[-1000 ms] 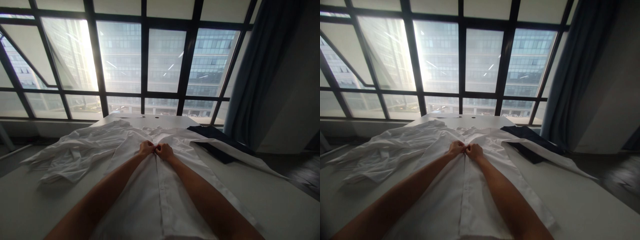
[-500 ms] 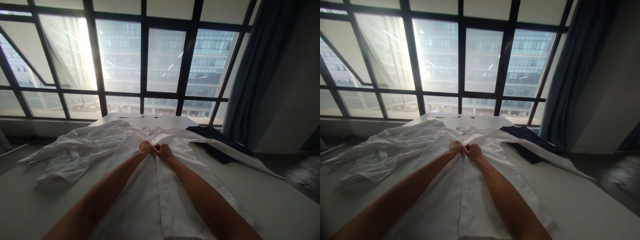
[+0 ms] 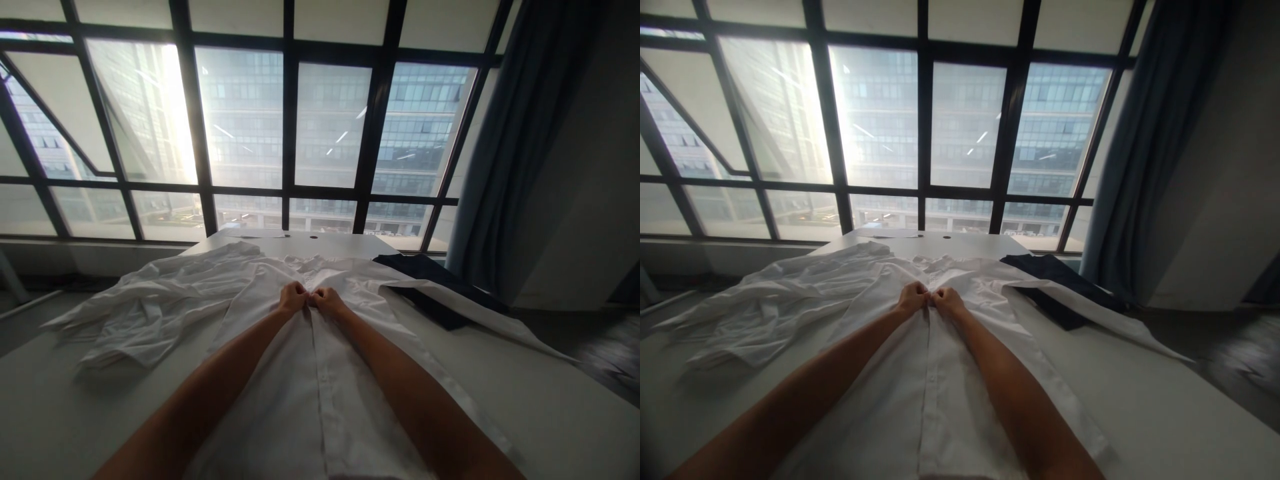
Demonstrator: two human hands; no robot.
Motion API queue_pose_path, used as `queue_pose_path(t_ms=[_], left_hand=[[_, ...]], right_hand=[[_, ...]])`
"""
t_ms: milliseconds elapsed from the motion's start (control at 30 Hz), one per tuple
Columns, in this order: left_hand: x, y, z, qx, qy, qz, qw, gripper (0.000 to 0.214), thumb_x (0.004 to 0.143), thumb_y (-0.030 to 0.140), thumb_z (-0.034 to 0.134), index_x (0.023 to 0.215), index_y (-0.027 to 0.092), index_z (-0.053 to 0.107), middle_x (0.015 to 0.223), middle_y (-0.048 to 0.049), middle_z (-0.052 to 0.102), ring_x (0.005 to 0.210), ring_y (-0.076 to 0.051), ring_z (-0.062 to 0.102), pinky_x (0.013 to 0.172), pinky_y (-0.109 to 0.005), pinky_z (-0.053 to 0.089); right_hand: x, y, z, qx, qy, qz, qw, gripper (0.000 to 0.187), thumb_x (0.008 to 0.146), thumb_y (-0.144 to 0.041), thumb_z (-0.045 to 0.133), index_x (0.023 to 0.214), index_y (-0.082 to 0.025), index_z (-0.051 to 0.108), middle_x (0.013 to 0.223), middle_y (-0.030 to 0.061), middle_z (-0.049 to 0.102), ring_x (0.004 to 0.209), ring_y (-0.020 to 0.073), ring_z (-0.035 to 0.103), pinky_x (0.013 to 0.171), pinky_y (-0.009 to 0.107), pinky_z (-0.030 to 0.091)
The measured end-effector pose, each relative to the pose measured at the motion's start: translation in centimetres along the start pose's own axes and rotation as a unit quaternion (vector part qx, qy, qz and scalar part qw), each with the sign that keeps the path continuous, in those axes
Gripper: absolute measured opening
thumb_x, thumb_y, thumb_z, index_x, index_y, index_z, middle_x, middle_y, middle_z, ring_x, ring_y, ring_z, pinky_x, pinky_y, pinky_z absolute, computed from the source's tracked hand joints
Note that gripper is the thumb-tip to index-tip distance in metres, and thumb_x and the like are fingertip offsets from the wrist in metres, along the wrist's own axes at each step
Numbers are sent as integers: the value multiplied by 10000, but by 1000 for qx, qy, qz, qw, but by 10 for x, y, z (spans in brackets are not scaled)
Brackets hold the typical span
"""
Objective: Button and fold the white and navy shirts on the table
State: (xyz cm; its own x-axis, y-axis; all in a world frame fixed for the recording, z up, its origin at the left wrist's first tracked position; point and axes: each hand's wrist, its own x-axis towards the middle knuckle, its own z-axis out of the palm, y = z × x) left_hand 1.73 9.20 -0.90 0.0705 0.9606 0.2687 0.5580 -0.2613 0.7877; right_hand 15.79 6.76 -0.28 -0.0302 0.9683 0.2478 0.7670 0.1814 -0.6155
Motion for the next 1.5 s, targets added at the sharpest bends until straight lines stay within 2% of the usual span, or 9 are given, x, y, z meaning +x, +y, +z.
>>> queue_pose_path(t_ms=[233,300,400,500,600,867,1100,1300,1500], left_hand=[[-14,-2,-11,227,-17,205,952,227,840,213,601,1052,232,680,1178,-63,636,1150,-242,537,994,-351,408],[-15,-6,-12,254,-60,207,943,283,887,230,533,1133,258,669,1244,-53,617,1181,-242,524,1049,-378,371],[-16,-11,-16,281,-129,208,928,399,937,278,446,1319,280,564,1416,-55,515,1304,-263,440,1124,-477,279],[-21,-13,-24,298,-215,188,911,504,975,374,372,1468,271,383,1571,-80,299,1446,-292,234,1138,-596,167],[-31,-11,-31,304,-254,156,905,592,975,503,332,1520,282,267,1616,-86,143,1485,-303,83,1123,-648,86],[-57,-4,-34,311,-238,150,908,599,964,574,306,1486,282,340,1601,-96,200,1470,-310,163,1120,-617,153],[-13,-14,-52,325,-119,170,923,519,960,543,389,1372,256,520,1445,-98,499,1386,-282,367,1131,-447,250],[45,-18,-43,322,-126,185,920,386,987,386,411,1303,241,579,1416,-93,532,1345,-253,436,1147,-441,227],[81,-46,-38,337,-178,131,915,544,979,496,348,1453,237,414,1562,-122,298,1456,-316,215,1140,-579,154]], right_hand=[[-8,2,-5,-137,25,-25,990,253,860,-362,557,969,-195,712,973,70,720,946,201,634,818,255,434],[-11,3,-7,-192,41,-36,980,355,884,-412,531,1132,-195,662,1176,114,664,1134,237,563,975,330,381],[-15,5,-12,-226,-46,-6,973,552,944,-504,395,1412,-218,462,1500,120,407,1374,261,345,1113,470,228],[-21,4,-21,-224,-157,12,962,660,962,-563,283,1528,-223,265,1606,85,178,1465,240,158,1151,507,123],[-31,4,-30,-236,-181,13,955,782,927,-656,273,1558,-210,155,1621,82,85,1483,252,71,1163,509,71],[-52,8,-42,-257,-143,25,955,768,916,-697,256,1519,-224,307,1593,111,216,1448,291,212,1133,511,191],[-25,1,-55,-324,-70,18,943,582,932,-584,404,1301,-171,583,1367,167,542,1270,306,469,1058,458,307],[38,16,-50,-289,7,4,957,537,979,-457,353,1437,-190,440,1516,112,392,1409,233,302,1146,433,166],[68,52,-40,-265,-113,103,952,714,945,-626,267,1536,-228,248,1608,87,165,1477,273,99,1147,567,60]])
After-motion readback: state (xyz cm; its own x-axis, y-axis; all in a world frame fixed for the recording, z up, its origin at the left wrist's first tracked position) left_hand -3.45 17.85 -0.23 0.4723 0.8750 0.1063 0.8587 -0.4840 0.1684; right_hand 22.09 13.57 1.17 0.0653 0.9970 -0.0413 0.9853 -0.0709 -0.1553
